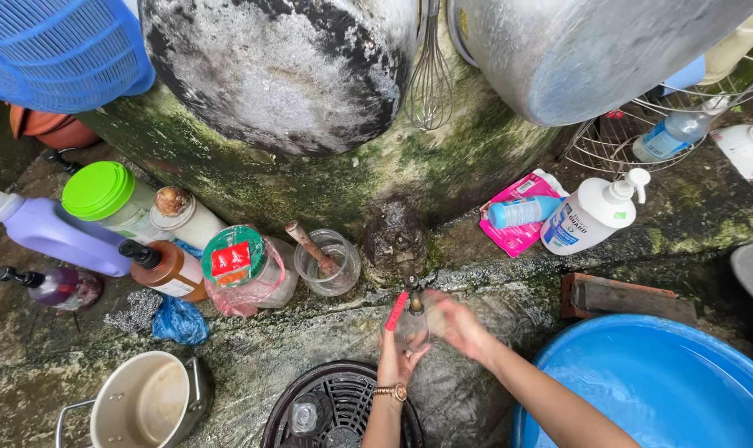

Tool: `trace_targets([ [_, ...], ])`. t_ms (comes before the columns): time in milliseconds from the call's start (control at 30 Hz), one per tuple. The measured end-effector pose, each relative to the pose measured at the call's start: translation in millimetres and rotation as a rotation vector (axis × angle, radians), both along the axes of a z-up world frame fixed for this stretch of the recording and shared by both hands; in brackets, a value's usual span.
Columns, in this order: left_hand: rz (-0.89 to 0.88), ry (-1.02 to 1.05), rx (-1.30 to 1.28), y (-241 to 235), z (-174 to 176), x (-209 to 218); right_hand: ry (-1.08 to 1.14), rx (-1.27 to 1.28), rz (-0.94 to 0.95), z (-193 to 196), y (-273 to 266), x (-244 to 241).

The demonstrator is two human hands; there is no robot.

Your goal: The person washes various items including glass cups, a small blue basket, and a dark circular tray by hand under a running faucet. The person rinses the items, scrubs them with a cloth, and places them aside on the ground or in other containers.

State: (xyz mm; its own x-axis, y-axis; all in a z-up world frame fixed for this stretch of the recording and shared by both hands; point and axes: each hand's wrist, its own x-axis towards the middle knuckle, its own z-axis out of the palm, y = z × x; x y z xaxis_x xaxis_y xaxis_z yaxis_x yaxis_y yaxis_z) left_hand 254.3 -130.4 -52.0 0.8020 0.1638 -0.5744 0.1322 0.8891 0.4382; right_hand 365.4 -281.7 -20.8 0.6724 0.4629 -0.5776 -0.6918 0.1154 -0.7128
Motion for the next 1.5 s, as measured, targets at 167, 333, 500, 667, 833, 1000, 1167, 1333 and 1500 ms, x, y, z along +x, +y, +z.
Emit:
trace_targets([
  [167,-0.134,0.121,0.027,-10.9,-8.6,3.0,-0.779,-0.618,0.509,-7.9,8.0,-16.3],
  [333,-0.262,0.180,0.077,-15.6,-8.5,-1.5,-1.173,-1.000,1.136,31.5,11.1,-2.7],
  [500,-0.336,0.165,0.054,-2.7,-23.6,5.5,-1.897,-0.750,0.965,46.9,22.4,-6.7],
  [667,0.022,0.283,0.443,-10.8,-40.7,18.9,-0.824,-0.899,0.637,-17.8,9.3,-19.6],
  [833,0.079,0.175,0.456,-2.3,-29.4,16.8,0.185,-0.363,0.445,-45.0,8.4,-36.3],
  [1000,-0.149,0.382,0.388,-2.8,-18.0,11.4,-0.883,-0.810,0.821,-23.9,14.6,26.8],
  [1167,-0.442,0.226,0.215,6.5,-57.4,7.6,-1.591,-0.752,1.165,33.3,36.9,8.6],
  [1333,-0.157,0.137,0.645,4.4,-34.5,10.3,-0.136,-0.749,0.513,64.0,35.1,-18.6],
  [1500,-0.270,-0.033,0.667,16.7,-1.1,5.4,-0.123,-0.620,0.418,50.3,13.0,-8.0],
])
